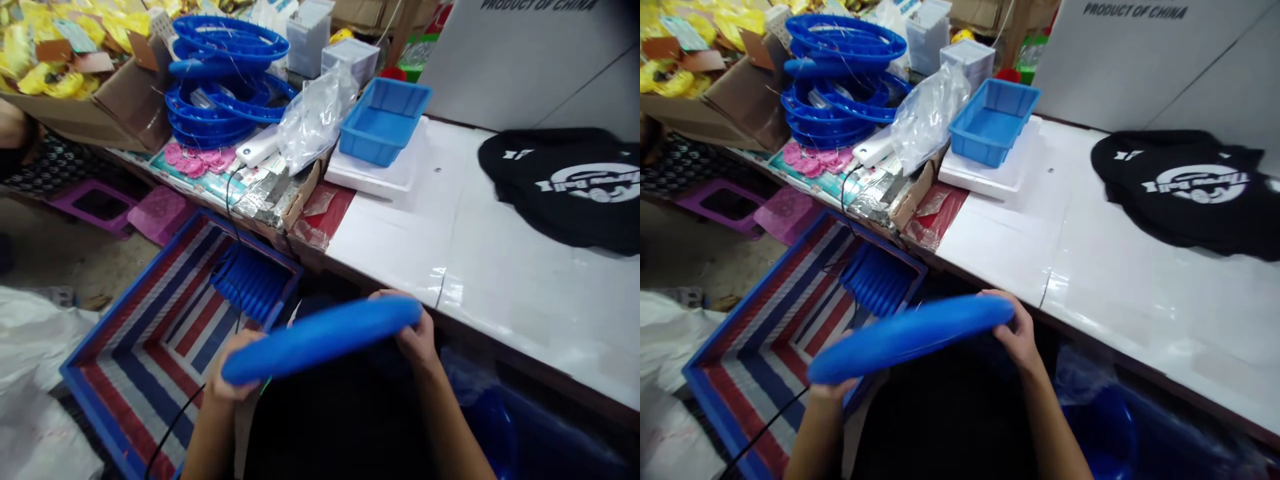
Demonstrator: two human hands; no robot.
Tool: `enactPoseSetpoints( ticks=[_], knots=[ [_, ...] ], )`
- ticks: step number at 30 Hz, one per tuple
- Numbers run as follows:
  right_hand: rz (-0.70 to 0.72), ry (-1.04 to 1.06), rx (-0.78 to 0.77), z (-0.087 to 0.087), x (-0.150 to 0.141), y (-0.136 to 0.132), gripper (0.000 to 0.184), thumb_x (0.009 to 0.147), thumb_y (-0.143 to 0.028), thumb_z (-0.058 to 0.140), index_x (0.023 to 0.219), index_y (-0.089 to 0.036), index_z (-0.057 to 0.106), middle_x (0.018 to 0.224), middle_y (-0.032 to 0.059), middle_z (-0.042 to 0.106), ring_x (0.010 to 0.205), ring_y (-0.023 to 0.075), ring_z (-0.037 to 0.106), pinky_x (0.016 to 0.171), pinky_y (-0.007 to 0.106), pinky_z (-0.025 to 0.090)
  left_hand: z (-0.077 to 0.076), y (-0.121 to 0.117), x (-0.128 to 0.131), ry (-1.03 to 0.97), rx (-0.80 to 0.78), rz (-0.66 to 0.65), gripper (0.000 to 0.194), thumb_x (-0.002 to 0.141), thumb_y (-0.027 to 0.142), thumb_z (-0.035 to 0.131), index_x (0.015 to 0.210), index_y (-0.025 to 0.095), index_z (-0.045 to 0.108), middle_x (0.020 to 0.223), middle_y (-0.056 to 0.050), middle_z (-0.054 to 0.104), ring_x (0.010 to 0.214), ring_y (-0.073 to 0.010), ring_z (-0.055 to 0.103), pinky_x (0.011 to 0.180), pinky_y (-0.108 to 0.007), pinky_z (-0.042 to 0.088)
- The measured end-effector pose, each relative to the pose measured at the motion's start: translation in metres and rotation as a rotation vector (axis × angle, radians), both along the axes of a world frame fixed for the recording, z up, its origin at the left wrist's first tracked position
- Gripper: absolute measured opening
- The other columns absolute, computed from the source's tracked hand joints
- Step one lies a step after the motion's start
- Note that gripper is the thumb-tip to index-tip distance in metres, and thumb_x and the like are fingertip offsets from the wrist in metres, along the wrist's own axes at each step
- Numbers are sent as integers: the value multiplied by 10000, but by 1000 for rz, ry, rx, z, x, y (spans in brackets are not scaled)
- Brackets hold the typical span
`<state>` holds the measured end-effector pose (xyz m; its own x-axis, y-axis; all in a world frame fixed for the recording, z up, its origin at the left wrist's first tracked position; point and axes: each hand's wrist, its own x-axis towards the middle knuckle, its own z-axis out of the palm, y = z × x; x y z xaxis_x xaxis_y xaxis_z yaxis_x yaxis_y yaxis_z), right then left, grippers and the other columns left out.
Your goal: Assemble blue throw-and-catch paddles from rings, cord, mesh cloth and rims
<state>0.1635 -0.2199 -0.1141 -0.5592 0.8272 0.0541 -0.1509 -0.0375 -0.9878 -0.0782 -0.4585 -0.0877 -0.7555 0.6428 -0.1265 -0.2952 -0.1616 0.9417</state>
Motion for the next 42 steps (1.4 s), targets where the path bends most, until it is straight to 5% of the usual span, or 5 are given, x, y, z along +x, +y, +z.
enactPoseSetpoints(
  ticks=[13, 20, 26, 38, 42],
  knots=[
    [544, -465, 634, 14, -19, -9, 452, 1035, -280, 626, 1482, -333, 583, 1510, 110, 624, 1430, 293, 574, 1193, 566, 513, 9, -49, -36, 1124, -558, -941, 428, 808, 157, 657, 1221, 264, 691, 1113, -100, 749, 1060, -306, 721, 992, -440, 581],
    [592, -565, 756, -19, -32, -17, 358, 1062, -300, 567, 1410, -255, 638, 1459, 141, 654, 1368, 318, 617, 1135, 585, 561, -95, -99, -33, 1207, -709, -697, 365, 844, 171, 581, 1183, 191, 716, 1067, -145, 776, 967, -303, 751, 892, -443, 618],
    [608, -587, 759, -37, -40, -13, 299, 1077, -324, 521, 1313, -259, 692, 1373, 116, 705, 1284, 315, 671, 1096, 561, 590, -123, -121, -68, 1094, -987, -444, 404, 809, 163, 566, 1177, 163, 732, 1135, -178, 780, 1066, -336, 752, 999, -503, 597],
    [581, -527, 607, -29, -44, -14, 291, 1079, -398, 532, 1283, -283, 705, 1328, 101, 716, 1255, 288, 682, 1091, 532, 585, 34, -166, -206, 941, -1108, 289, 861, 771, 493, 840, 1520, 255, 488, 1323, -78, 713, 1088, -325, 733, 1050, -525, 572],
    [600, -499, 584, -26, -52, -20, 276, 1078, -384, 540, 1267, -284, 714, 1292, 101, 729, 1228, 279, 687, 1072, 522, 586, 14, -192, -189, 662, -1408, 338, 981, 636, 369, 938, 1499, 223, 496, 1178, -99, 741, 1095, -387, 721, 1043, -554, 556]
  ],
)
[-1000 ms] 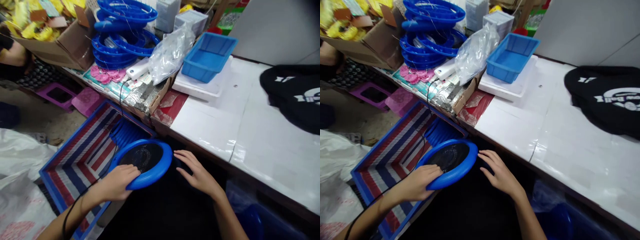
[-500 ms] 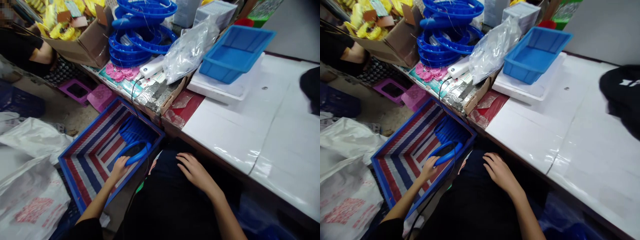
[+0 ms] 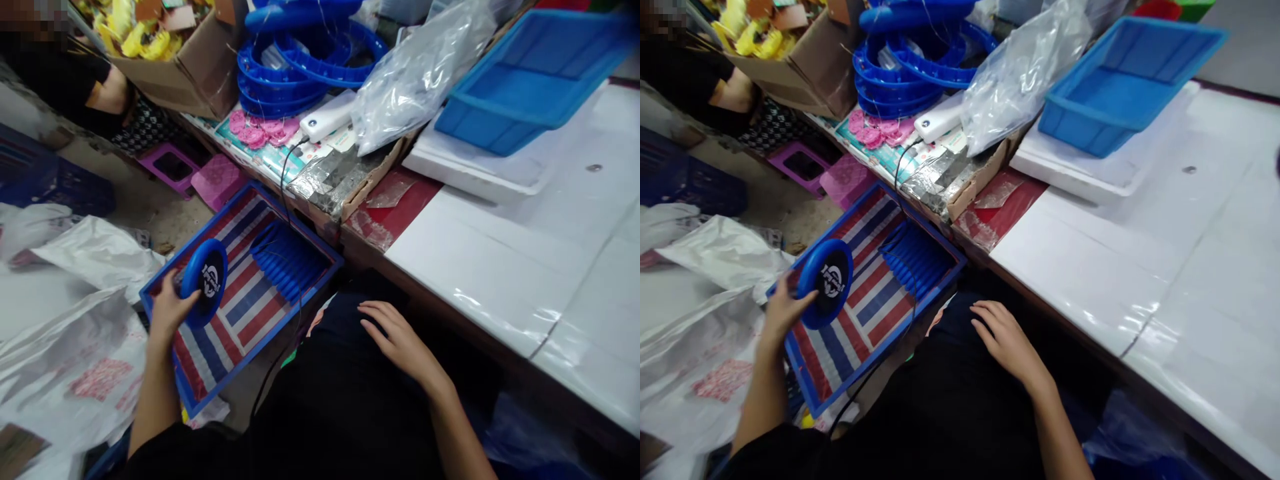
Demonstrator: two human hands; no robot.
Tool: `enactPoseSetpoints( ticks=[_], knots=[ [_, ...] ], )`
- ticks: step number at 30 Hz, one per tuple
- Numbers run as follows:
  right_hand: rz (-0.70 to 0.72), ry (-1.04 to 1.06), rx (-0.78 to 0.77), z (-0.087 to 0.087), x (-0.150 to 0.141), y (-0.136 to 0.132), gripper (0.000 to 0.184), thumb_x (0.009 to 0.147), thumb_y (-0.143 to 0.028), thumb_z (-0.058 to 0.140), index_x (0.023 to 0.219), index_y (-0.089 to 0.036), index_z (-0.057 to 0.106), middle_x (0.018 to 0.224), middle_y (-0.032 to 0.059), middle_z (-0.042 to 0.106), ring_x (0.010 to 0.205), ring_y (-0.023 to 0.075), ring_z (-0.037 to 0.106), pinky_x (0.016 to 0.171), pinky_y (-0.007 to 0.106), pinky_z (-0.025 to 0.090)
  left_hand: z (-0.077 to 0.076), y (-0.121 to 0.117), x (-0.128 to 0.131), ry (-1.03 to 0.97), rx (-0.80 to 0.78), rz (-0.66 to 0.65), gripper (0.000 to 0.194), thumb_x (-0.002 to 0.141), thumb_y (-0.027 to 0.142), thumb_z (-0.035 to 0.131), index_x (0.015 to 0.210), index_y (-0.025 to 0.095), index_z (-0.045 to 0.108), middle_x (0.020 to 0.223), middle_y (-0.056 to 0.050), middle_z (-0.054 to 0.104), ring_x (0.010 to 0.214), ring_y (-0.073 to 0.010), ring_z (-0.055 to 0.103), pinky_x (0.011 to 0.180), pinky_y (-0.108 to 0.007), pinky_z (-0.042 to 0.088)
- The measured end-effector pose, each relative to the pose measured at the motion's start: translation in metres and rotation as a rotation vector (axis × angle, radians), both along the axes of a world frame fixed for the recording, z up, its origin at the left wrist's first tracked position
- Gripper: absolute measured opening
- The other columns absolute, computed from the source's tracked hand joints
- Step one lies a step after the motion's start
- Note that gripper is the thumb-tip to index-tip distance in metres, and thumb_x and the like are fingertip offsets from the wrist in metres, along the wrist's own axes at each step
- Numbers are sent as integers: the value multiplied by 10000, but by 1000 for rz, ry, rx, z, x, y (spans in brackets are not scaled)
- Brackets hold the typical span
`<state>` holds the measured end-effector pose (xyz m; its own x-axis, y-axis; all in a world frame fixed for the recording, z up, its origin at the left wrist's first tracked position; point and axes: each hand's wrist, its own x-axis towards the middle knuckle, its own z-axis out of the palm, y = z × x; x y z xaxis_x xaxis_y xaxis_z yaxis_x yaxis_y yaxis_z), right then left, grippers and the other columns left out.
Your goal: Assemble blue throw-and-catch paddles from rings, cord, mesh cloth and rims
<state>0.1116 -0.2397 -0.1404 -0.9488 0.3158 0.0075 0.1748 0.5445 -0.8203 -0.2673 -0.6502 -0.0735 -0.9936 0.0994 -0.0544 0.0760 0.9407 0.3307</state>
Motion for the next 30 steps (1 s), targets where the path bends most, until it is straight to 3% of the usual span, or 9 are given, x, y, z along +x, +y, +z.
enactPoseSetpoints(
  ticks=[2, 6, 10, 14, 20, 26, 30],
  knots=[
    [36, -11, 45, -2, -4, -1, 279, 1076, -377, 536, 1258, -279, 722, 1269, 105, 743, 1205, 294, 688, 1051, 541, 585, -34, -5, 18, -165, -114, 93, 828, 714, 329, 865, 1465, 224, 531, 1166, -102, 742, 1119, -394, 718, 1019, -514, 564],
    [76, -39, 91, -6, -6, 0, 293, 1080, -366, 507, 1237, -260, 730, 1263, 112, 754, 1205, 317, 676, 1034, 565, 571, -96, -14, 49, -228, -183, 262, 651, 869, 319, 783, 1449, 154, 540, 1219, -150, 717, 1181, -365, 690, 1009, -496, 565],
    [32, -59, 64, -9, -8, 0, 277, 1080, -359, 510, 1211, -254, 731, 1231, 104, 763, 1182, 306, 686, 1027, 538, 560, -131, -30, 67, -312, -204, 355, 434, 1012, 386, 690, 1381, 172, 612, 1352, -123, 658, 1170, -268, 681, 989, -488, 598],
    [-29, -49, 48, -11, -11, -3, 272, 1075, -366, 520, 1184, -246, 737, 1200, 110, 764, 1155, 305, 696, 1028, 530, 543, -160, -37, 78, -379, -211, 377, 416, 1017, 393, 687, 1365, 173, 627, 1362, -121, 652, 1165, -264, 681, 976, -485, 608],
    [-70, -42, 70, -12, -12, -6, 230, 1071, -337, 538, 1138, -247, 740, 1134, 91, 775, 1088, 278, 704, 1001, 487, 539, -204, -33, 75, -481, -212, 204, 415, 1013, 395, 694, 1359, 176, 631, 1355, -118, 654, 1165, -264, 681, 970, -477, 610],
    [-112, -40, 131, -14, -14, -12, 184, 1057, -264, 567, 1114, -245, 741, 1097, 77, 787, 1056, 264, 709, 968, 467, 538, -245, -41, 46, -633, -444, -15, 419, 1011, 395, 697, 1361, 176, 630, 1362, -119, 651, 1171, -267, 679, 977, -483, 607],
    [-135, -53, 229, -17, -21, -17, 153, 1042, -230, 598, 1105, -239, 738, 1070, 76, 779, 1007, 263, 703, 920, 453, 540, -270, -52, 35, -655, -502, -167, 409, 1018, 396, 686, 1360, 179, 632, 1371, -121, 648, 1176, -265, 676, 984, -485, 605]
  ],
)
